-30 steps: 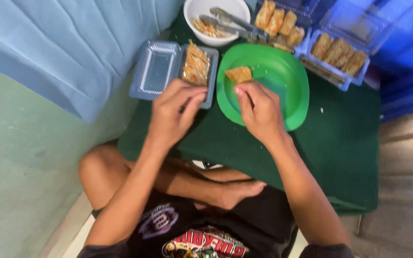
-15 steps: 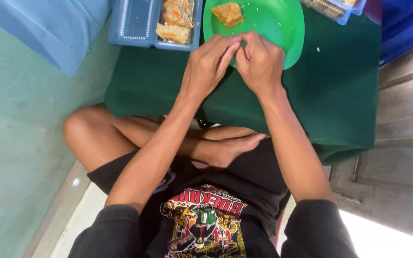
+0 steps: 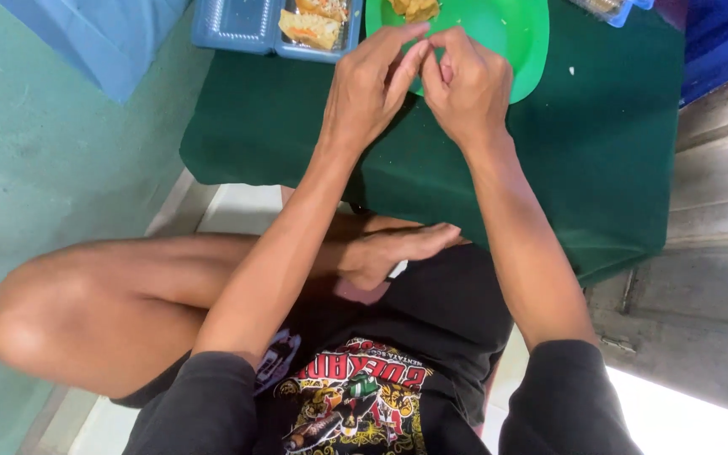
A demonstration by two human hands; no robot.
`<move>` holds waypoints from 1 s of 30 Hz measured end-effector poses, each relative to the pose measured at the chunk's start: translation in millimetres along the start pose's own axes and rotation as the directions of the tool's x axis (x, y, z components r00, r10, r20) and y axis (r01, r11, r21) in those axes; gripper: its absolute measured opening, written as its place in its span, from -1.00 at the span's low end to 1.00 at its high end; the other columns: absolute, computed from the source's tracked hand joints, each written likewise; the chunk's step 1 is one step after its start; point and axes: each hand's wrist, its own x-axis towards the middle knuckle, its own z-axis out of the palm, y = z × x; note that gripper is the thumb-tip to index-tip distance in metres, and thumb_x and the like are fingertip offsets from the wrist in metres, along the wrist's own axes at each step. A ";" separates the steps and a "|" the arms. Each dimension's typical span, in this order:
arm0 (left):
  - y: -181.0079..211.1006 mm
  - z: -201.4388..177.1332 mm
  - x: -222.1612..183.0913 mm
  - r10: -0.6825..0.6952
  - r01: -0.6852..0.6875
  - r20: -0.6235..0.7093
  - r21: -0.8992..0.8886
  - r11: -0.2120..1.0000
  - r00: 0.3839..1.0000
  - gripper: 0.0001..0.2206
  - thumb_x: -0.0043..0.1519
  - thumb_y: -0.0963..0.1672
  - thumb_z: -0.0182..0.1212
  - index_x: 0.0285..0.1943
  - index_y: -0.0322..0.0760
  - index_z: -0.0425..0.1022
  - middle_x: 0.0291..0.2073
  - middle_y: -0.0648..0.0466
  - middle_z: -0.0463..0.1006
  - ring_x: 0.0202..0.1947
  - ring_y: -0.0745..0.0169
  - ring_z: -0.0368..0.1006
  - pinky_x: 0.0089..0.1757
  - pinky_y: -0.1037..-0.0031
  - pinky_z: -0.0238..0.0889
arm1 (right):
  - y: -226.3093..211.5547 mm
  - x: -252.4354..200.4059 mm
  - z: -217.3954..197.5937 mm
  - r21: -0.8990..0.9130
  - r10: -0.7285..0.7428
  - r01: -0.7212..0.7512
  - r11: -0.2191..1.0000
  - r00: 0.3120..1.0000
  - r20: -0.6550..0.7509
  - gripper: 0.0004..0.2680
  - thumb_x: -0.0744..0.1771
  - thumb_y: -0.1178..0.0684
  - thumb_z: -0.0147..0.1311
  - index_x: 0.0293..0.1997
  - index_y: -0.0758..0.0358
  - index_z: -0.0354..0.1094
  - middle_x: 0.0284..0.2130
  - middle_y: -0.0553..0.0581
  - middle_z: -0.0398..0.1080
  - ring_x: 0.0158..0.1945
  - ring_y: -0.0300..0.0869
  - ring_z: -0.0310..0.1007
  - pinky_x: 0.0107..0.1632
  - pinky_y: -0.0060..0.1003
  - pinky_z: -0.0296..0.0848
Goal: Preparing and packing fried food items by adding a vegetable filling using tongs and placing them into plastic containers.
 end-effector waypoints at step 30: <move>-4.4 -3.7 8.4 -0.324 0.334 0.129 -0.061 0.941 0.937 -0.78 0.41 -0.14 0.10 -0.23 -0.29 0.63 -0.80 0.02 0.41 -0.67 0.08 0.39 -0.42 0.30 0.33 | 5.9 6.5 -14.4 0.108 0.318 -0.313 0.944 0.948 -0.033 -0.68 0.43 -0.03 0.11 -0.56 0.17 0.22 -0.79 0.21 0.19 -0.64 0.19 0.31 -0.54 -0.07 0.25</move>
